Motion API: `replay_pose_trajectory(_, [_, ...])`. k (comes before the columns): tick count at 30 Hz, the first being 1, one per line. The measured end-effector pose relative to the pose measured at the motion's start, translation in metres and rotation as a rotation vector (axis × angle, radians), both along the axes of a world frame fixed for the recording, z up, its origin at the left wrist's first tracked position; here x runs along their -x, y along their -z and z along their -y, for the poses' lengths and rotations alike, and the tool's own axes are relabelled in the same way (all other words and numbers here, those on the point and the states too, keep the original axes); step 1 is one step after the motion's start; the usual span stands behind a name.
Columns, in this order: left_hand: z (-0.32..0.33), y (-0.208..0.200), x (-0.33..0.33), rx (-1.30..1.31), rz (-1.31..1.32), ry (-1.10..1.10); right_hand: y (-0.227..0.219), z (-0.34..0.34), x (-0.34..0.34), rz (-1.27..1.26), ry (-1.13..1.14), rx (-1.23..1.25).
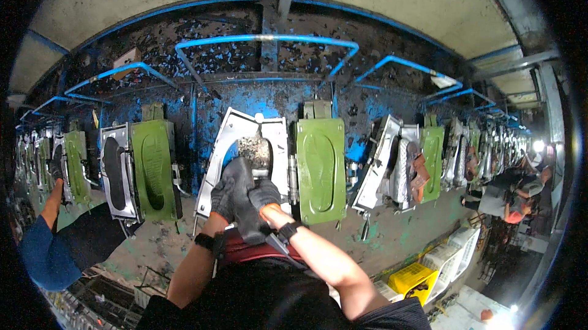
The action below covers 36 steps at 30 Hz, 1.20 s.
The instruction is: The recorder is seen placing shoe outsoles and uppers onto an industrial assembly line conveyor for bonding or pressing.
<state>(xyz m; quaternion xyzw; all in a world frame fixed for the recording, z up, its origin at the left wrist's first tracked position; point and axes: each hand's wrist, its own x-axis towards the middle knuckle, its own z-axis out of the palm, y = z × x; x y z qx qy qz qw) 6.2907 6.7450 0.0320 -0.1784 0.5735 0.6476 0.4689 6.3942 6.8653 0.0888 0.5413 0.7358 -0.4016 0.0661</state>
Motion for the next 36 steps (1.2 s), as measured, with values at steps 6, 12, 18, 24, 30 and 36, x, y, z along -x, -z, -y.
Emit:
replay_pose_trajectory(6, [-0.036,-0.042,0.002,-0.140,-0.147,0.106,-0.026,-0.003,-0.021,-0.261,0.015,-0.305])
replay_pose_trajectory(12, [-0.127,-0.050,0.026,-0.199,-0.208,0.176,-0.012,-0.053,-0.026,-0.108,0.021,-0.288])
replay_pose_trajectory(18, [-0.059,0.031,-0.015,0.113,-0.667,0.454,-0.015,-0.029,-0.057,-0.046,-0.135,-0.110])
replay_pose_trajectory(24, [-0.005,-0.014,-0.037,0.687,-1.237,0.859,-0.048,-0.068,-0.012,-0.192,-0.638,-0.416])
replay_pose_trajectory(30, [-0.003,-0.060,-0.039,0.551,-1.290,1.209,-0.046,-0.053,0.068,0.002,-1.523,-0.549])
replay_pose_trajectory(36, [0.092,-0.089,0.026,1.211,-1.139,1.204,-0.024,-0.059,0.035,-0.393,-1.305,-0.821])
